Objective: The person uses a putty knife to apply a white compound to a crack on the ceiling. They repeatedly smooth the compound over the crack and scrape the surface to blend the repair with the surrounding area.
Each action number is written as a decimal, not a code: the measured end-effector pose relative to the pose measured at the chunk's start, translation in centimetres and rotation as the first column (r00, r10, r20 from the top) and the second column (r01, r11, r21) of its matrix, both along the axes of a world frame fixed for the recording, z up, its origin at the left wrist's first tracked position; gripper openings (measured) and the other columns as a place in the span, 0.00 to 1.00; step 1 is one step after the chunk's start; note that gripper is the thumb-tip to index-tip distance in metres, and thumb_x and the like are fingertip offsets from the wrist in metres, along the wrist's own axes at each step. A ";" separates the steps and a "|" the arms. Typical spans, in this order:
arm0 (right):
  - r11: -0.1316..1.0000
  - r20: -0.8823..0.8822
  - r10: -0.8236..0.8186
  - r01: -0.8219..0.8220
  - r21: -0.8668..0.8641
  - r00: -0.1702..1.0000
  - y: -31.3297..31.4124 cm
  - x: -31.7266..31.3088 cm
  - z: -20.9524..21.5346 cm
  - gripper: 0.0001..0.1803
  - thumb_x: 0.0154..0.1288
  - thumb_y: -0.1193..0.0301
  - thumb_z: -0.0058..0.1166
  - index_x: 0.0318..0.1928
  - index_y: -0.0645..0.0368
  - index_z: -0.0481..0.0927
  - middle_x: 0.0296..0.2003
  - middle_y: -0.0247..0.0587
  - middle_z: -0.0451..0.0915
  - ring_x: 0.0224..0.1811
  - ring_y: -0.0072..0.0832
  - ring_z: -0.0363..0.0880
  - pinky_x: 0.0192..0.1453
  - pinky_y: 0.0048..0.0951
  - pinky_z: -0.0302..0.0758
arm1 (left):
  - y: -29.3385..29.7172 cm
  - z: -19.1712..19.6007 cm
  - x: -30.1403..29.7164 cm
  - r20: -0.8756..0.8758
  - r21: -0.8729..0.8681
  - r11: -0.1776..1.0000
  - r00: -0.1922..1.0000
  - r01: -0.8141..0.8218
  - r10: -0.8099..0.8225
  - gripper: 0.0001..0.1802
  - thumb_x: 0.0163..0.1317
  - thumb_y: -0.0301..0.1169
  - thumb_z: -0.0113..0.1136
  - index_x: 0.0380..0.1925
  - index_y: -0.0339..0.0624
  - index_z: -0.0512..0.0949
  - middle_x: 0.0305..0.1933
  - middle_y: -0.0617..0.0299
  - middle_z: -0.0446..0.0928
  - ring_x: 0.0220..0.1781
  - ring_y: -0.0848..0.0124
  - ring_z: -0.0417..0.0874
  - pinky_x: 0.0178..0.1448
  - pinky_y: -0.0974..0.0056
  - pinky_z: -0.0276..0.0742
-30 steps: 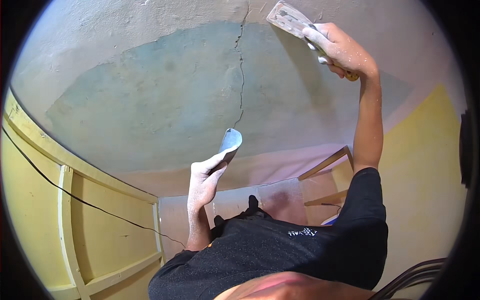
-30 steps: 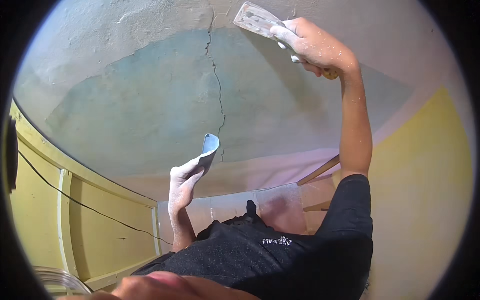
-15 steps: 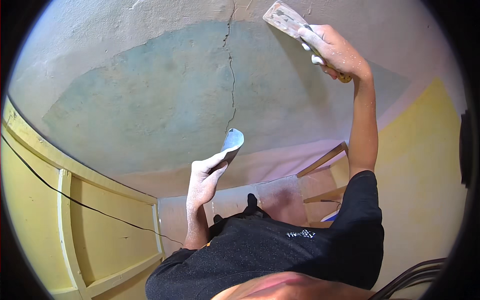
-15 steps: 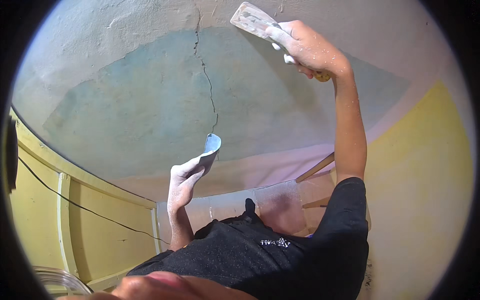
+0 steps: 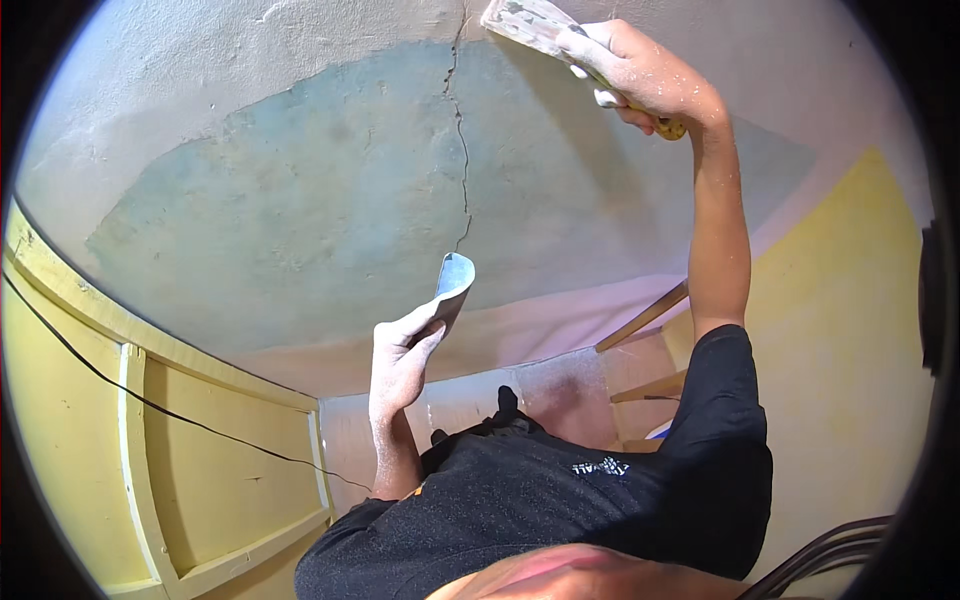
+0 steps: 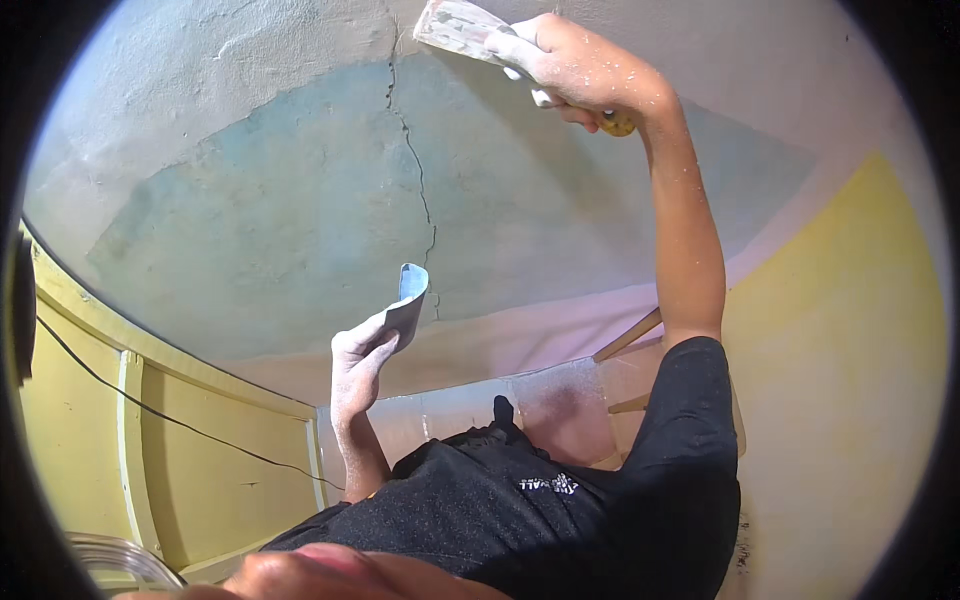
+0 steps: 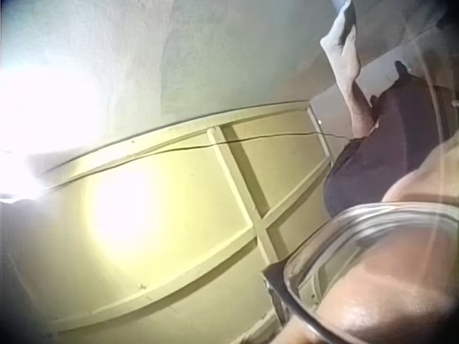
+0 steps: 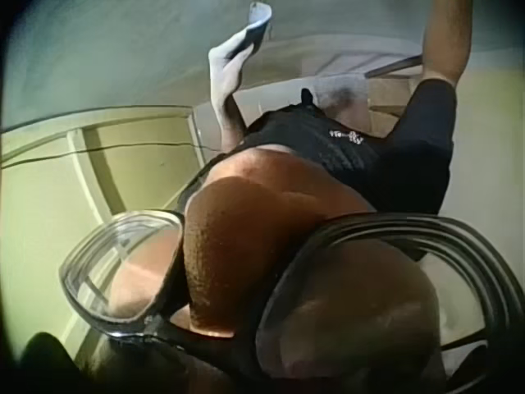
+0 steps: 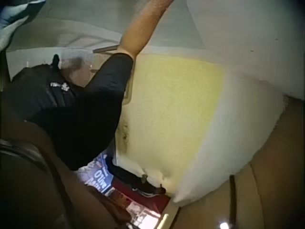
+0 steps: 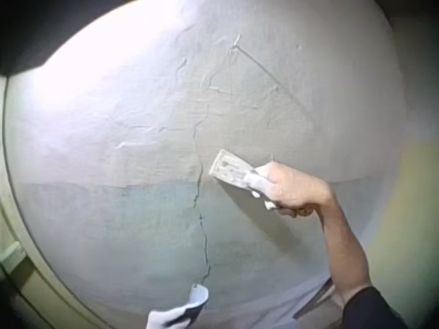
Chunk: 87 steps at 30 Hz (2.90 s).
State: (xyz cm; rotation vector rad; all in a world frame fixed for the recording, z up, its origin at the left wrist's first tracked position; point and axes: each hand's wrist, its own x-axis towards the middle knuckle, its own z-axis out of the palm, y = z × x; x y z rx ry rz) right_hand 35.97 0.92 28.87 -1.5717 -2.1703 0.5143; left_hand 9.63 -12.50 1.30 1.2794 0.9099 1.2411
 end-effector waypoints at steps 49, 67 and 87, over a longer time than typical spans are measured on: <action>0.994 -0.332 -0.093 0.106 0.019 0.939 -1.9 -4.1 -6.1 0.24 0.77 0.51 0.45 0.33 0.59 0.69 0.14 0.29 0.64 0.09 0.16 0.61 0.12 0.24 0.61 | 1.1 -0.2 -0.8 0.039 -0.001 0.997 0.996 0.080 -0.080 0.21 0.63 0.15 0.55 0.58 0.28 0.78 0.49 0.58 0.84 0.51 0.73 0.80 0.62 0.67 0.73; 0.990 -0.602 -0.142 0.103 -0.100 0.785 -2.6 -0.8 -8.6 0.24 0.77 0.48 0.47 0.34 0.57 0.69 0.16 0.29 0.65 0.08 0.16 0.59 0.11 0.22 0.60 | 0.0 0.9 0.7 0.109 0.014 0.999 0.993 -0.050 0.048 0.20 0.63 0.16 0.56 0.56 0.28 0.79 0.48 0.57 0.84 0.51 0.73 0.81 0.62 0.67 0.73; 0.996 -0.894 -0.058 -0.041 -0.084 0.444 -2.9 -7.1 -11.6 0.23 0.80 0.50 0.41 0.37 0.59 0.68 0.16 0.33 0.64 0.07 0.20 0.60 0.11 0.26 0.65 | -0.2 0.6 0.6 0.075 0.089 0.996 0.997 -0.021 0.014 0.21 0.64 0.16 0.55 0.58 0.30 0.78 0.47 0.59 0.84 0.50 0.76 0.79 0.61 0.69 0.72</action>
